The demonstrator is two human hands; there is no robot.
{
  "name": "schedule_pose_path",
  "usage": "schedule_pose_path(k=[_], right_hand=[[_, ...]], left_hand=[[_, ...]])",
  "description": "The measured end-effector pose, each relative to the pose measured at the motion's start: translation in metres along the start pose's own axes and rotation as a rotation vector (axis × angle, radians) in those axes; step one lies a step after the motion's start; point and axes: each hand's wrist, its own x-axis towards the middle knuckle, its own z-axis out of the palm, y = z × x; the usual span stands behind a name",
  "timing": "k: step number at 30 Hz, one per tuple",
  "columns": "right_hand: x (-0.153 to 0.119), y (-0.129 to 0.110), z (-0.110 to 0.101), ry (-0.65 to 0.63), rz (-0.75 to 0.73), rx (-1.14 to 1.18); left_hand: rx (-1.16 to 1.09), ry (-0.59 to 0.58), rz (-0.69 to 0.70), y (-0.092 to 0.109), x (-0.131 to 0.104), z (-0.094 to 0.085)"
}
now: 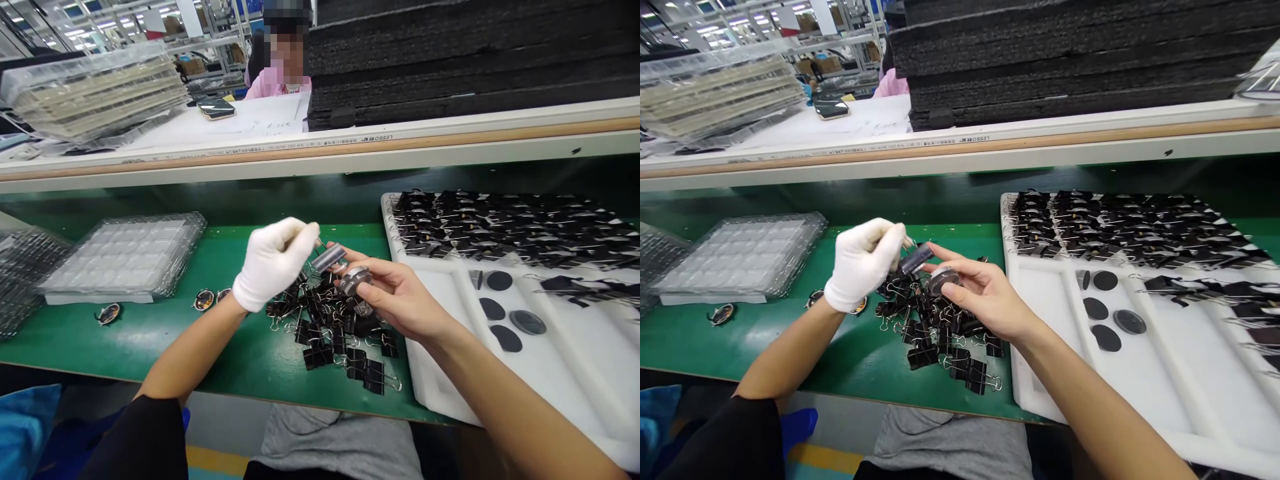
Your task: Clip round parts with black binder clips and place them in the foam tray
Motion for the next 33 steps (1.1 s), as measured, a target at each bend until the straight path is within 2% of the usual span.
schedule_pose_path(k=[2,6,10,15,19,23,27,33], right_hand=[[-0.001,-0.001,-0.002,0.018,0.019,0.024],[-0.003,-0.012,-0.010,-0.014,0.070,-0.167],[-0.005,-0.023,-0.014,-0.034,0.062,-0.347],[-0.006,-0.026,-0.016,-0.038,0.042,-0.470],[-0.007,-0.026,-0.021,0.009,0.010,-0.511],[-0.005,-0.028,-0.035,0.091,0.018,-0.648],[-0.004,-0.027,-0.048,0.042,0.111,-0.738],[-0.003,-0.027,-0.050,-0.020,0.152,-0.612]], left_hand=[[0.000,-0.138,0.060,0.003,-0.003,0.002],[0.130,-0.462,0.119,0.004,-0.003,-0.002],[0.325,-0.564,0.032,0.006,-0.006,-0.002],[0.340,-0.726,0.019,0.008,-0.006,-0.001],[0.315,-0.709,-0.065,0.005,-0.005,0.002],[0.293,-0.570,-0.142,0.000,-0.004,0.007],[0.168,-0.525,-0.132,-0.002,-0.004,0.010],[0.017,-0.571,-0.132,0.002,-0.011,0.017]])
